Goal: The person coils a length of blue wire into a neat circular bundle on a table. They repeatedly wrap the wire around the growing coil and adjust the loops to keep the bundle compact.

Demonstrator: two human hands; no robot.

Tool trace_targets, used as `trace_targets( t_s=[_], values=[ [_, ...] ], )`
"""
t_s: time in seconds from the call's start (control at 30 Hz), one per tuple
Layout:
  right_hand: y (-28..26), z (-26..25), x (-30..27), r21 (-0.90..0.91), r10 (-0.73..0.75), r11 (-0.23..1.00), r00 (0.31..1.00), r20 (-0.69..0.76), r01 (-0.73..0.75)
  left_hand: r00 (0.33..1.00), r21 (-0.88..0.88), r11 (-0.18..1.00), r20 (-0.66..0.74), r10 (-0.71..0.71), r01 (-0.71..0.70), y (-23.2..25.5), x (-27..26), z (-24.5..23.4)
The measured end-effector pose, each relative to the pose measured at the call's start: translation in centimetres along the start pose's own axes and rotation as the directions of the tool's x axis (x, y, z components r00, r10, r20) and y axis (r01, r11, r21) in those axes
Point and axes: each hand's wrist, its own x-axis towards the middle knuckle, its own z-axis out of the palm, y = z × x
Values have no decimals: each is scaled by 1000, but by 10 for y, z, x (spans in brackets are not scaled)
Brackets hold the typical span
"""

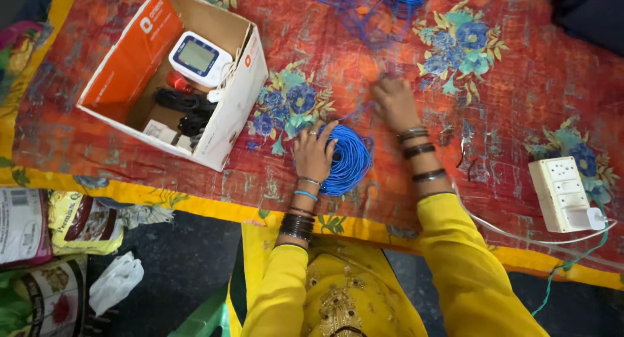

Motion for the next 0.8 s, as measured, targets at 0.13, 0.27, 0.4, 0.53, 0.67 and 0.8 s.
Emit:
trace_targets(
  t_s=[0.13, 0.27, 0.4, 0.53, 0.67, 0.8],
  values=[
    [-4, -34, -32, -102, -7, 995, 988, -153, -8, 1000, 9, 1000, -23, 12, -12, 0, 0, 0],
    [-8, -57, -69, -200, 37, 979, 997, -66, -49, 1000, 5, 1000, 13, -6, 6, 1, 1, -2],
    [-29, -62, -115, 66, 153, 985, 986, 60, -157, 1000, -1, 1000, 16, -1, 1, 1, 1, -4],
    [-60, -66, -152, 84, -34, 995, 987, -159, 48, 1000, -1, 1000, 22, -10, 10, 2, 1, -4],
    [-92, -64, -172, 10, 65, 998, 998, 10, -65, 1000, 9, 1000, -3, 0, 0, 2, 1, -1],
    [-125, -84, -167, -30, 13, 999, 998, 54, -11, 1000, 23, 1000, -8, -2, 2, 2, 0, 2]
  ],
)
